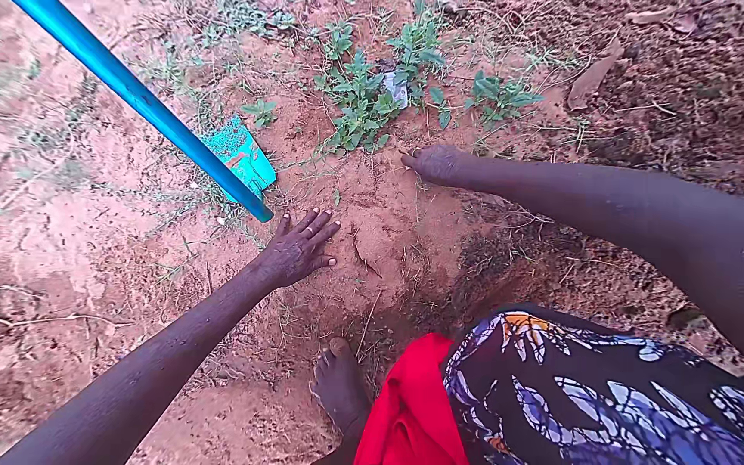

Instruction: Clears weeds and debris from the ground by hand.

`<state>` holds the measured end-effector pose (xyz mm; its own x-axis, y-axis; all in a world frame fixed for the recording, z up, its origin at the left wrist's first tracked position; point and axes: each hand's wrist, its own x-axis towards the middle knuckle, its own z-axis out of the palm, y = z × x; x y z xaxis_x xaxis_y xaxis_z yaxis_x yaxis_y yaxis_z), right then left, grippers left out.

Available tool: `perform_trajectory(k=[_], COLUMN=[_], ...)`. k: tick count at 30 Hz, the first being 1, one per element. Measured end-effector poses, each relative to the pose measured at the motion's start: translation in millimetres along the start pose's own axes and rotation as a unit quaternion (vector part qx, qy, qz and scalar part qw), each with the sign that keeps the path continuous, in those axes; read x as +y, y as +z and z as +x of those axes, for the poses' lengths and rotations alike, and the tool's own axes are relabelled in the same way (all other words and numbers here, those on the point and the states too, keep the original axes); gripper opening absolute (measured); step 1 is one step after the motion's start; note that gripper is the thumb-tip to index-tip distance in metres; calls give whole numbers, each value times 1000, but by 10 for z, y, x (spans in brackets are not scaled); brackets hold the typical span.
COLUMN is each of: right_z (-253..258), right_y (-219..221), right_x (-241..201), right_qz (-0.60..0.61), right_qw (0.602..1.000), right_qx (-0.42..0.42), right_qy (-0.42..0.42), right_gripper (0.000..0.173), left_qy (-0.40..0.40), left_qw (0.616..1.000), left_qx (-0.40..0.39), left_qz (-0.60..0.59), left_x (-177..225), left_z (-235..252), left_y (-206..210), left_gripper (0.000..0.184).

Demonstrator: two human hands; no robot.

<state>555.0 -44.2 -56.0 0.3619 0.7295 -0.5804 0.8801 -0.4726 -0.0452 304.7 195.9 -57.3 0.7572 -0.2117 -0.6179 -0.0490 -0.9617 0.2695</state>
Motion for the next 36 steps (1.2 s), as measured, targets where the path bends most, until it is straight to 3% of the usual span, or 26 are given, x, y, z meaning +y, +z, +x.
perform_trajectory(k=[5,9,13,16,21,24,28,31,36], right_z=[-76,-149,-208,-474,-1110,-1337,-1417,-1347,-1088], right_y=[73,-80,-234,-275,-250,-166,-38,-2,81], right_x=[34,-76,-141,-291,-503,-169,581,1153,1601], right_qz=[-11,-11,97,143,85,94,125,141,144], right_qw=[999,994,981,975,974,967,943,929,937], right_qx=[17,-26,-63,-53,-105,-42,65,131,133], right_qy=[46,108,157,163,184,231,300,316,289], right_gripper=[27,24,22,22,30,32,29,38,40], left_qy=[5,16,23,18,13,15,19,15,23], left_qw=[1000,1000,999,999,1000,999,999,999,998], left_qx=[1,16,38,26,17,27,42,33,49], left_qz=[-11,-13,-15,-14,-12,-10,-7,-5,-11], left_x=[-18,-41,-37,-24,-21,-29,-40,-43,-76], left_z=[-1,-3,-23,-10,-14,0,-10,-5,-1], left_y=[-1,13,50,16,1,29,55,39,87], left_gripper=[74,75,75,75,75,75,75,76,76])
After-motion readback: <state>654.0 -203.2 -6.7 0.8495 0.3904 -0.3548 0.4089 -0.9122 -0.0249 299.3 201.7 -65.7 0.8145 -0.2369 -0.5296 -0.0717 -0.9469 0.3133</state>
